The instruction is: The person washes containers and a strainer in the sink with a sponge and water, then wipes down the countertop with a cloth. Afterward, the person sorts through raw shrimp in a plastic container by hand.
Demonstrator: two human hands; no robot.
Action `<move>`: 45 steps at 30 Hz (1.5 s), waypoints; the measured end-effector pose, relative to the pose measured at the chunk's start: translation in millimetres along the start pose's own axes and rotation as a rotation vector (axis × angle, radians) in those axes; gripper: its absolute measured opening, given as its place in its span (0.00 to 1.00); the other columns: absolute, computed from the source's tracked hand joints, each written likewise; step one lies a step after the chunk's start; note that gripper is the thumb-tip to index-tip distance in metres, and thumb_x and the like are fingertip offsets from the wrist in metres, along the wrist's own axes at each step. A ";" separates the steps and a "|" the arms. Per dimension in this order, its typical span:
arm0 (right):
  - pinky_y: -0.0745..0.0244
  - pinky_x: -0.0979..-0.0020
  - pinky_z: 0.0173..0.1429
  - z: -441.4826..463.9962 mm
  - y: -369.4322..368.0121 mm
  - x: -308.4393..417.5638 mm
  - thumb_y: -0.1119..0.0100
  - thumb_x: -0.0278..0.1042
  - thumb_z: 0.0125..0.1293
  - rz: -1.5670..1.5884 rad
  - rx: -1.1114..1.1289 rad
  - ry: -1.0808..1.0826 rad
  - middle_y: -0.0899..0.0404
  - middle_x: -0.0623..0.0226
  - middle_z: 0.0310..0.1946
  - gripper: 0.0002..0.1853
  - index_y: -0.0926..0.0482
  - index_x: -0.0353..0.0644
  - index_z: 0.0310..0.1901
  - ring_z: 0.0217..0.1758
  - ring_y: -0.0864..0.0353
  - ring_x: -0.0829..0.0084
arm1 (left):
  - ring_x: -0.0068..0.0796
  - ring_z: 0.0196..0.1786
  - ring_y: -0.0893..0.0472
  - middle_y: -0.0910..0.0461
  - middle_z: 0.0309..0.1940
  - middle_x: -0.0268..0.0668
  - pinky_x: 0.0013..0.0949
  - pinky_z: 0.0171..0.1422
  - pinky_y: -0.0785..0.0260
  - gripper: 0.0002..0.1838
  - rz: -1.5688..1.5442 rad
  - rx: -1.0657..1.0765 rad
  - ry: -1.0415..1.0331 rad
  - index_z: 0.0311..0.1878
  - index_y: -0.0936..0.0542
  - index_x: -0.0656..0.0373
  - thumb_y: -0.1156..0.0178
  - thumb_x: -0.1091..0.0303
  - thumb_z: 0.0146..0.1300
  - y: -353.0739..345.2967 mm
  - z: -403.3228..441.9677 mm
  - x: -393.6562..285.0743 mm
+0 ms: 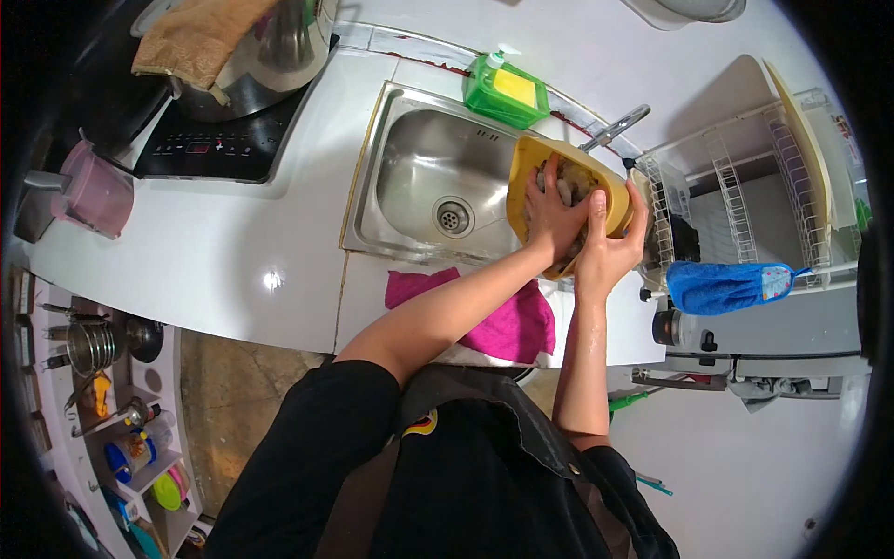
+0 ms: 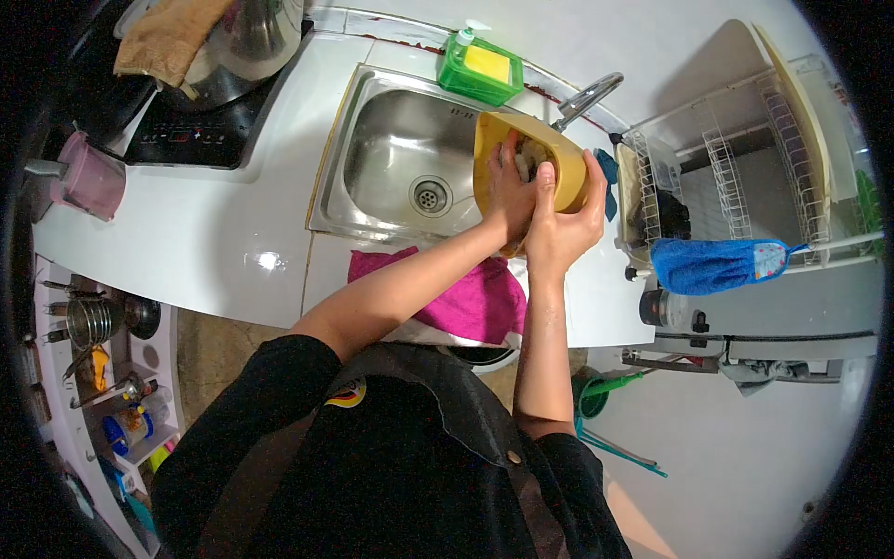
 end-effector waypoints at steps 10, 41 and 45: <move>0.31 0.66 0.52 0.7 -0.6 -0.5 0.33 0.42 0.52 -0.026 0.001 0.026 0.24 0.56 0.44 0.26 0.26 0.36 0.49 0.46 0.24 0.62 | 0.62 0.65 0.50 0.56 0.64 0.59 0.53 0.66 0.53 0.48 -0.072 -0.006 -0.027 0.69 0.53 0.46 0.42 0.38 0.50 -7.8 0.4 7.4; 0.30 0.64 0.51 -0.1 -1.8 9.2 0.32 0.46 0.50 -0.149 0.043 0.057 0.24 0.55 0.41 0.28 0.26 0.39 0.49 0.45 0.23 0.60 | 0.57 0.62 0.42 0.51 0.62 0.58 0.48 0.64 0.47 0.43 -0.117 -0.031 -0.123 0.68 0.51 0.48 0.45 0.43 0.54 -23.2 1.3 27.4; 0.31 0.65 0.53 -2.0 -4.7 3.9 0.31 0.44 0.50 -0.066 0.030 0.059 0.24 0.55 0.44 0.26 0.25 0.37 0.48 0.46 0.24 0.60 | 0.53 0.61 0.40 0.44 0.60 0.57 0.42 0.64 0.46 0.40 0.062 -0.086 -0.250 0.67 0.48 0.59 0.47 0.47 0.57 -25.3 2.3 31.8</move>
Point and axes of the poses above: each hand's wrist, its own z-axis towards the middle knuckle, its own y-axis out of the back of the hand, x = y × z, the point moved 5 cm from there along z, towards the middle knuckle
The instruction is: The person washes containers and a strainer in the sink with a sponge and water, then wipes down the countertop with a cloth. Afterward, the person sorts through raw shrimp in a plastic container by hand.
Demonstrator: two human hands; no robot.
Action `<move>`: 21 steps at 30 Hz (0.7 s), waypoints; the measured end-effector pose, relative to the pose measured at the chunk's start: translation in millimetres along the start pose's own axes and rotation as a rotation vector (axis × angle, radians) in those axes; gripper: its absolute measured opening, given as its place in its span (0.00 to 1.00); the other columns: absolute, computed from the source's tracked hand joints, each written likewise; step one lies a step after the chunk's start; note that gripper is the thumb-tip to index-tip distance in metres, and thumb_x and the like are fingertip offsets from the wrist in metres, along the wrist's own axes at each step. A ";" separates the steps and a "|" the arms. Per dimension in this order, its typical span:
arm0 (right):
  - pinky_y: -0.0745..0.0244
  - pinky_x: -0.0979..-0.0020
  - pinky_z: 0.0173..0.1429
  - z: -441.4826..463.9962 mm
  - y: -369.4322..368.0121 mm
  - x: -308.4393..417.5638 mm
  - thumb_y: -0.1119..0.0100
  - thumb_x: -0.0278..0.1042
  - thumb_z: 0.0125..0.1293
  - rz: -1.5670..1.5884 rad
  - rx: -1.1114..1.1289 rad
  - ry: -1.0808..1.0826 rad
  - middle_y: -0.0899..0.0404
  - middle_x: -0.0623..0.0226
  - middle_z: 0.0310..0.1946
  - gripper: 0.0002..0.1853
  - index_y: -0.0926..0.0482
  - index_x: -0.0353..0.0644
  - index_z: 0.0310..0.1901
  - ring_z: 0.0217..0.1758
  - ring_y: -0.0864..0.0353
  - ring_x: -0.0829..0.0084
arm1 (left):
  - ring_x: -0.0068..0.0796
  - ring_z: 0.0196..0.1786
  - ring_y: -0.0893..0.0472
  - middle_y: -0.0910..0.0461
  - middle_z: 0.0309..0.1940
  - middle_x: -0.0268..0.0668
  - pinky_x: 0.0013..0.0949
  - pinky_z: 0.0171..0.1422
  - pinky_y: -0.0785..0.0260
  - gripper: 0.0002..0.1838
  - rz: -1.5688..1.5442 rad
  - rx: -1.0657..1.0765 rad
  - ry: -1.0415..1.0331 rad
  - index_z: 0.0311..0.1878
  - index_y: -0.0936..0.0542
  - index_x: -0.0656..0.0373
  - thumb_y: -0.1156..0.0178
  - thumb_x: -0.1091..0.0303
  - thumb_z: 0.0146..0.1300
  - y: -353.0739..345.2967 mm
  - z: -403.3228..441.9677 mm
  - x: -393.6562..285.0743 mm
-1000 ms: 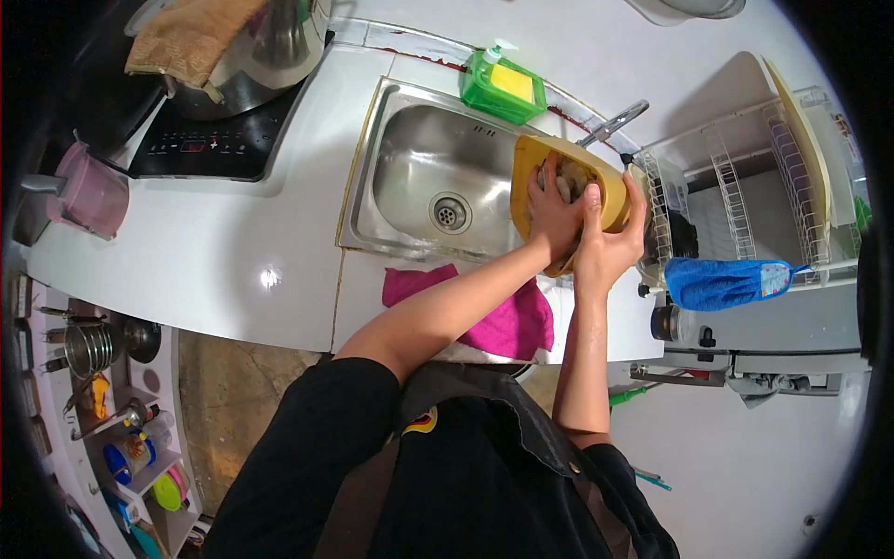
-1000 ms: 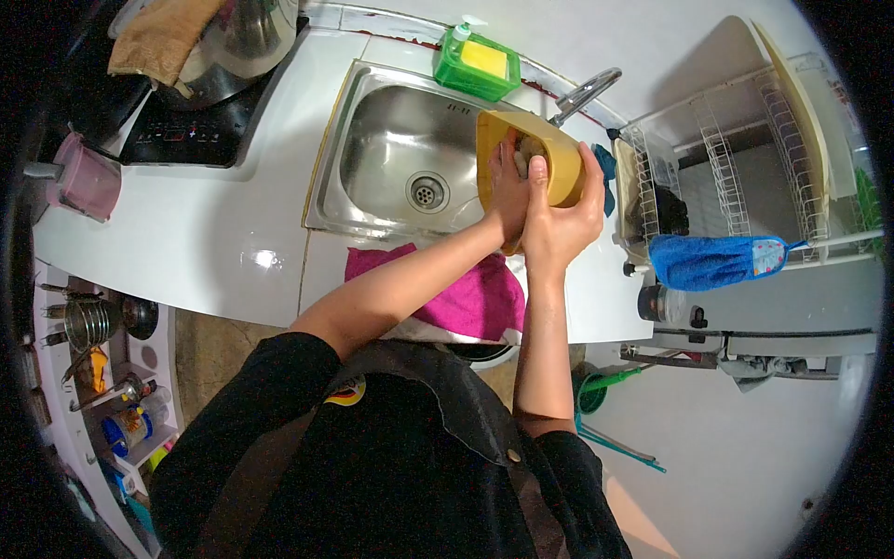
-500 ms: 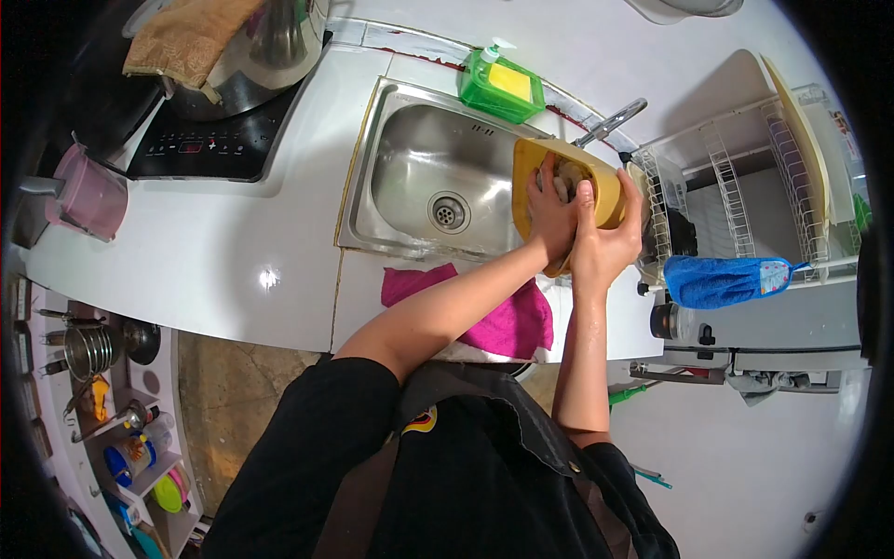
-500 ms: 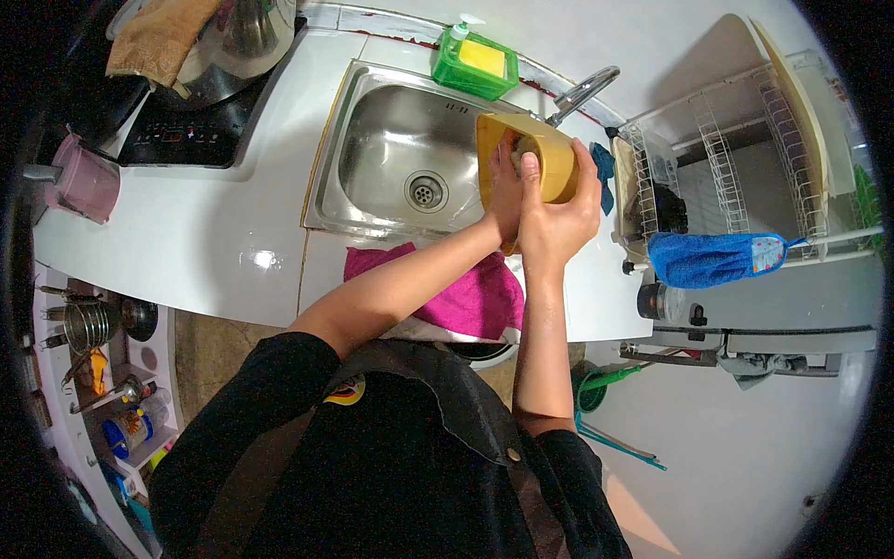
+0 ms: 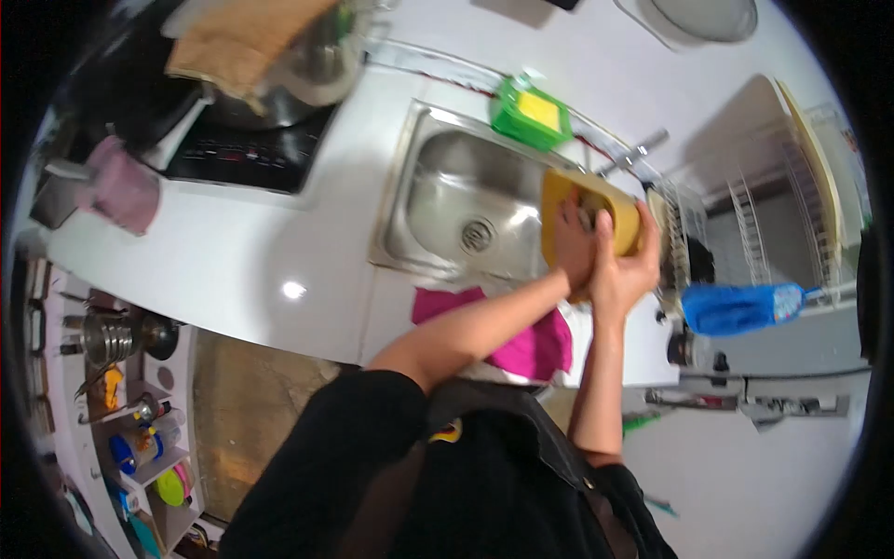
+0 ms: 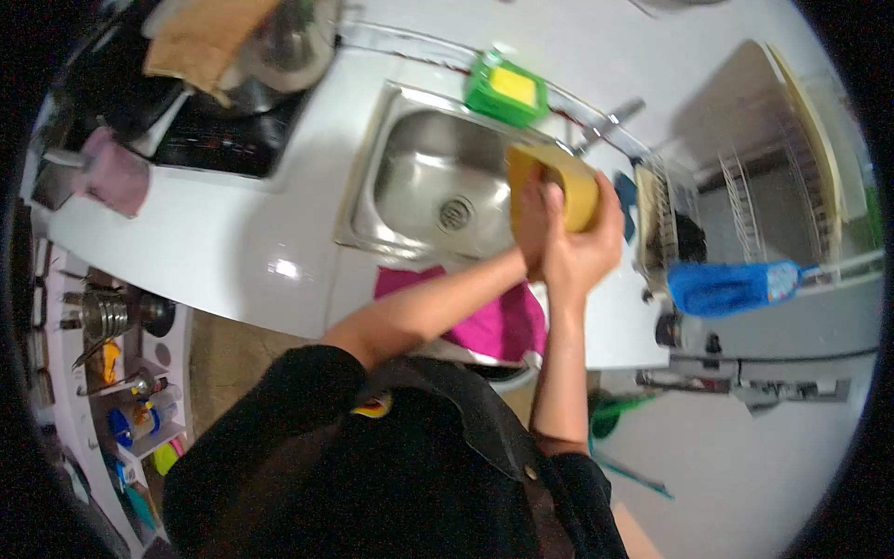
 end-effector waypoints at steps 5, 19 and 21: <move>0.33 0.66 0.57 -2.0 -4.3 9.5 0.33 0.41 0.52 0.065 0.048 -0.047 0.25 0.56 0.47 0.27 0.27 0.35 0.51 0.50 0.26 0.63 | 0.51 0.60 0.40 0.40 0.58 0.57 0.39 0.63 0.45 0.35 0.539 -0.075 -0.198 0.64 0.43 0.62 0.50 0.52 0.57 7.3 -6.6 -15.0; 0.32 0.63 0.54 -9.3 -22.3 23.7 0.37 0.45 0.55 0.078 0.130 -0.011 0.26 0.57 0.48 0.26 0.28 0.43 0.54 0.51 0.26 0.57 | 0.53 0.58 0.38 0.42 0.58 0.55 0.43 0.62 0.44 0.32 -0.062 -0.208 -0.043 0.68 0.49 0.52 0.54 0.55 0.63 59.5 14.7 13.9; 0.32 0.63 0.54 -8.6 -23.2 26.6 0.36 0.46 0.55 0.070 0.147 -0.006 0.26 0.57 0.48 0.27 0.28 0.44 0.54 0.51 0.26 0.58 | 0.52 0.58 0.38 0.43 0.59 0.54 0.43 0.62 0.44 0.32 -0.110 -0.204 0.007 0.68 0.49 0.51 0.54 0.55 0.63 66.9 10.3 -1.2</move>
Point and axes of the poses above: each hand's wrist, its own z-axis towards the middle knuckle, its own y-axis out of the back of the hand, x = y × z, the point moved 5 cm from there along z, towards the middle knuckle
